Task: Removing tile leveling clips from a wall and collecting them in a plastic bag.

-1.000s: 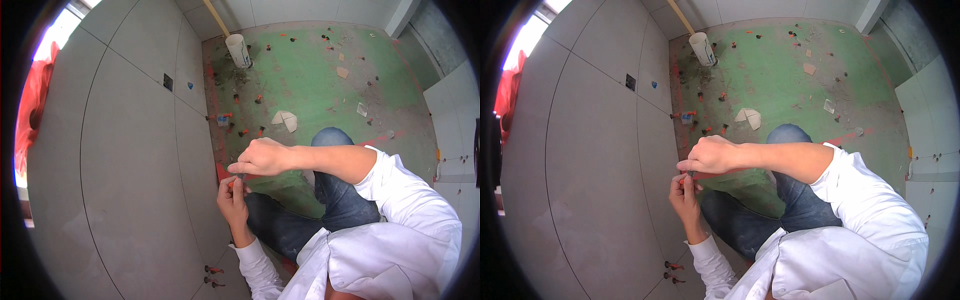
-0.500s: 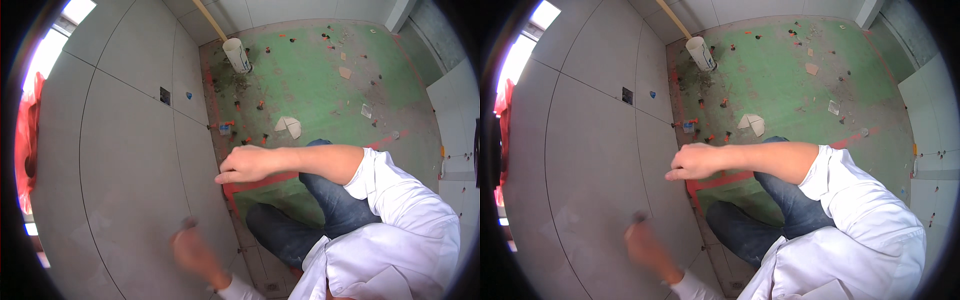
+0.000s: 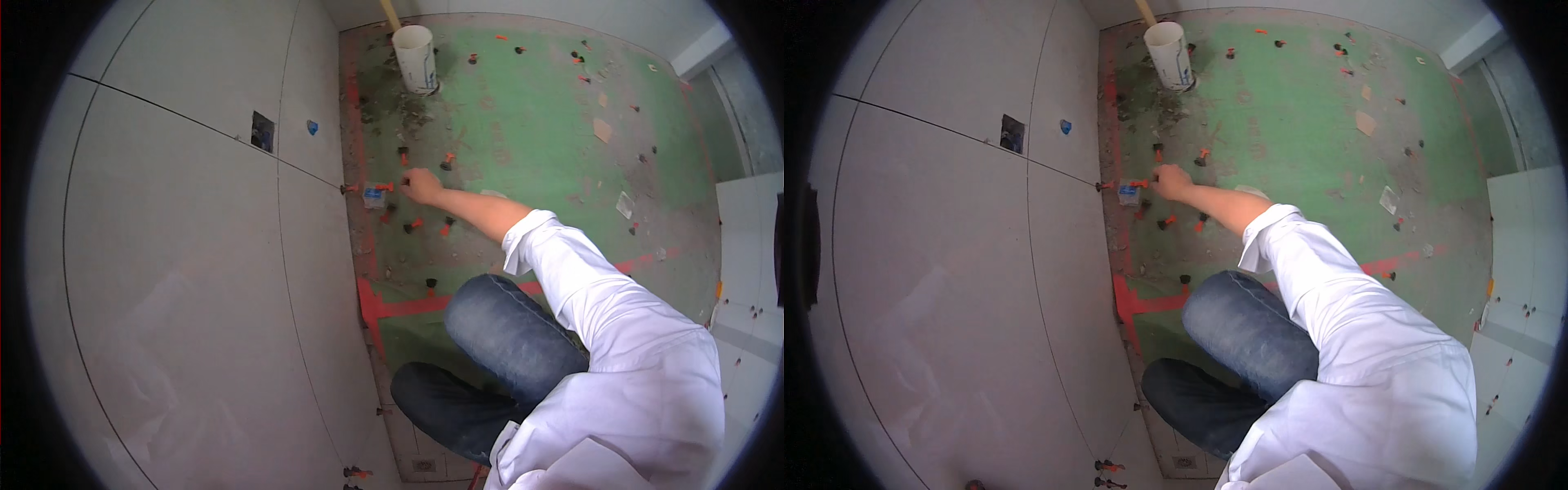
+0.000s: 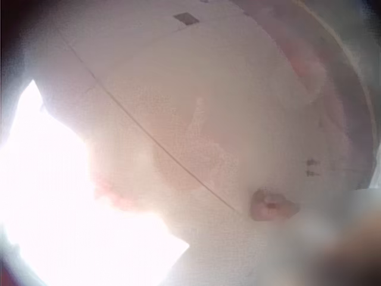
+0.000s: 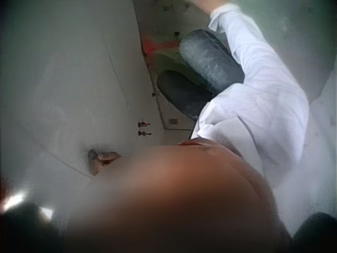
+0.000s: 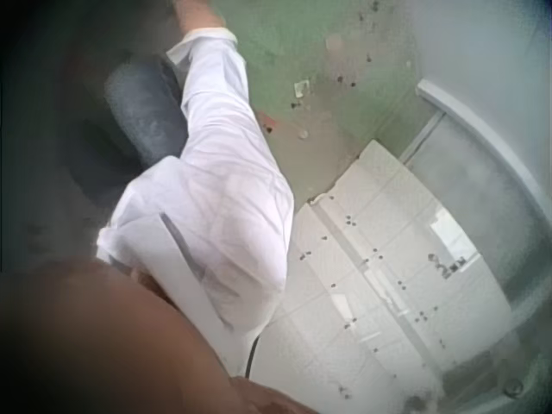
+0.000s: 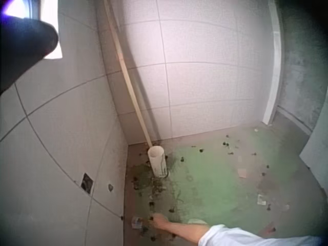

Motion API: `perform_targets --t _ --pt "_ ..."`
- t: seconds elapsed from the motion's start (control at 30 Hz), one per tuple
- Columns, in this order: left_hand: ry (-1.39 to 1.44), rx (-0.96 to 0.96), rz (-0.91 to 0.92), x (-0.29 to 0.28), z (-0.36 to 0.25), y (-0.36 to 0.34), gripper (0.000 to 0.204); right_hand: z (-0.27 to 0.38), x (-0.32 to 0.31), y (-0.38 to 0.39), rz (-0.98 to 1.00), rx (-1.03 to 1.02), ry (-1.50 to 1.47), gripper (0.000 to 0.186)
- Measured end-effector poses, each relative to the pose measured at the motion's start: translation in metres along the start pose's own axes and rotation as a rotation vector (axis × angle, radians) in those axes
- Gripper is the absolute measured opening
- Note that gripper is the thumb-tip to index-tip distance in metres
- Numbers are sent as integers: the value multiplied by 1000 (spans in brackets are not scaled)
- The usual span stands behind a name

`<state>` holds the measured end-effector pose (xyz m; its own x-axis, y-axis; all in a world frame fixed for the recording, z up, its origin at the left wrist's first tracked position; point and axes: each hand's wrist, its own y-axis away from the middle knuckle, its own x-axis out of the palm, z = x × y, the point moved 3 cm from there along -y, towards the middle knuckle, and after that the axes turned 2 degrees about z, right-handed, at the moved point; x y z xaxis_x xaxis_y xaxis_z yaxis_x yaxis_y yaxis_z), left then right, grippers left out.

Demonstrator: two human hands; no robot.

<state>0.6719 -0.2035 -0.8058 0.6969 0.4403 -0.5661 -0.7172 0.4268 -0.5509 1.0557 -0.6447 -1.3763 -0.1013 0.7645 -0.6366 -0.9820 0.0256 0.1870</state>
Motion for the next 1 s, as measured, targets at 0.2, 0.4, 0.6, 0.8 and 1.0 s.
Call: perform_targets --t 0.2,0.4,0.6,0.8,1.0 --pt "-104 7 33 7 -18 -7 32 35 64 -63 -144 -122 177 25" --pt "-153 -96 110 9 -11 2 34 64 96 -117 -32 -360 335 33" --pt "-236 -14 45 18 -19 -5 37 59 109 -144 413 -234 402 40" --pt "-331 -16 36 19 -21 -8 41 62 107 -138 323 -286 425 35" --pt "-228 -20 31 27 -32 -20 43 52 109 -116 -66 -605 451 25"
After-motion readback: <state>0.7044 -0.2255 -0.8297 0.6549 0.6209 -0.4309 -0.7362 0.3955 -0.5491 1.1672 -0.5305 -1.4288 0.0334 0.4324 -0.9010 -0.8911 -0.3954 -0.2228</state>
